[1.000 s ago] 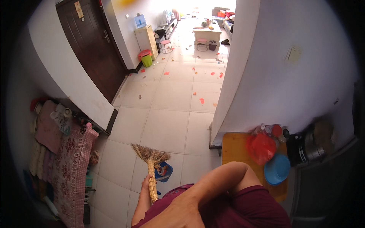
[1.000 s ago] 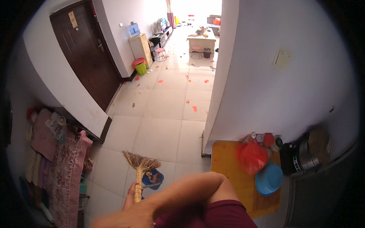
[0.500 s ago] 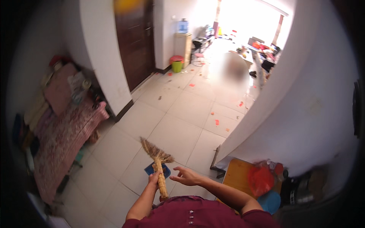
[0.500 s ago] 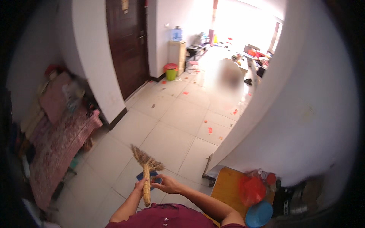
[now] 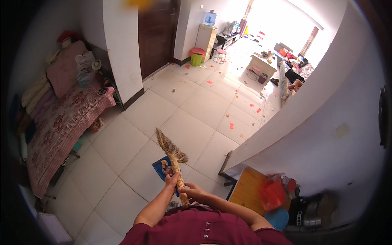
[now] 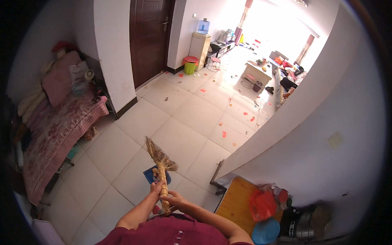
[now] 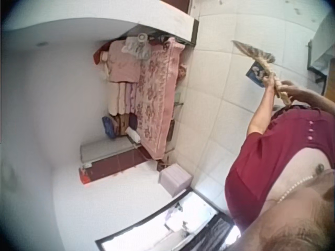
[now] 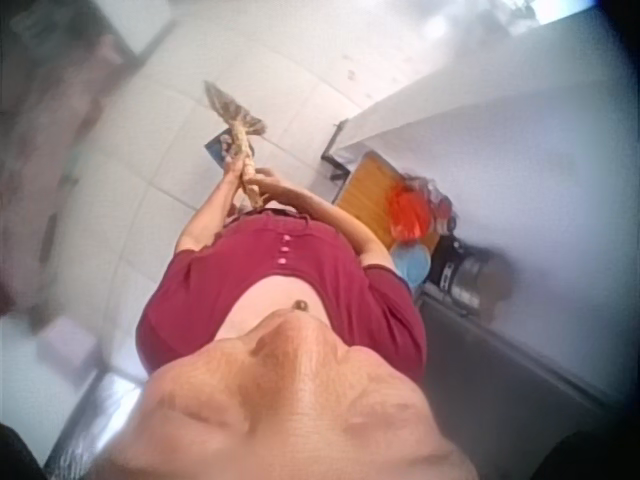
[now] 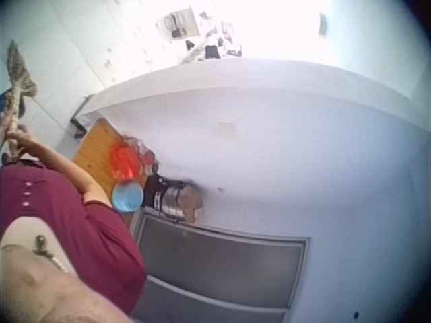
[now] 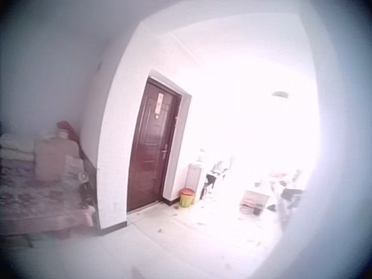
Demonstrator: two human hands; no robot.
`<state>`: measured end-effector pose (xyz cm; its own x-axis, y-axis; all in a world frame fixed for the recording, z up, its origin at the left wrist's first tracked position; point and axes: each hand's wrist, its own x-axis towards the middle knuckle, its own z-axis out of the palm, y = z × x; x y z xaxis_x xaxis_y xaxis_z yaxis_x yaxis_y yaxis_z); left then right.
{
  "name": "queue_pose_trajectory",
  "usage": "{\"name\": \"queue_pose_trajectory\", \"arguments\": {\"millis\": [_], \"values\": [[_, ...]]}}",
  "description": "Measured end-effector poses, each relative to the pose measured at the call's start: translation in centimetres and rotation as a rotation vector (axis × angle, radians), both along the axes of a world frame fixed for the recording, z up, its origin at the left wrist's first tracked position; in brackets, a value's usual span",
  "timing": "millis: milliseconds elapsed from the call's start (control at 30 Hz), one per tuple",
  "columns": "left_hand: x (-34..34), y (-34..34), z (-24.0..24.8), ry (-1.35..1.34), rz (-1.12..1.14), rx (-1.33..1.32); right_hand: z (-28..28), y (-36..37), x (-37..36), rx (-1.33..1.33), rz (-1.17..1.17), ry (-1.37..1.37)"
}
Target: The person sweeps scraps of paper and debris into a dustpan using a broom, moving between different rooms and hallways.
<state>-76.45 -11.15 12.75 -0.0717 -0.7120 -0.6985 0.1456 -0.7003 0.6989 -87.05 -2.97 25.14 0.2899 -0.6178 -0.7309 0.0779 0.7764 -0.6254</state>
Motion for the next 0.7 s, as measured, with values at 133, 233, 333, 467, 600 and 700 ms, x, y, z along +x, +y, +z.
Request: {"name": "queue_pose_trajectory", "arguments": {"millis": [133, 233, 333, 467, 600, 700], "values": [[0.4, 0.1, 0.0, 0.051, -0.048, -0.025, -0.8, -0.2, 1.4, 0.040, -0.129, 0.030], [0.4, 0.1, 1.3, -0.003, -0.074, -0.028, -1.8, -0.4, 1.8, 0.059, -0.194, 0.051], [0.8, 0.0, 3.3, 0.053, -0.113, -0.049, -2.6, -0.5, 2.4, -0.035, -0.261, 0.032], [1.6, -1.0, 0.7, 0.118, -0.011, -0.038, -2.1, -1.8, 3.0, -0.130, -0.300, 0.115], [4.4, -2.3, 0.0, 0.138, -0.096, 0.067, -1.4, -3.4, 2.2, -0.098, -0.429, -0.041], [7.2, -3.3, -1.7, 0.109, -0.163, 0.043, -1.8, -3.9, 0.3, -0.122, -0.535, -0.154]]}}
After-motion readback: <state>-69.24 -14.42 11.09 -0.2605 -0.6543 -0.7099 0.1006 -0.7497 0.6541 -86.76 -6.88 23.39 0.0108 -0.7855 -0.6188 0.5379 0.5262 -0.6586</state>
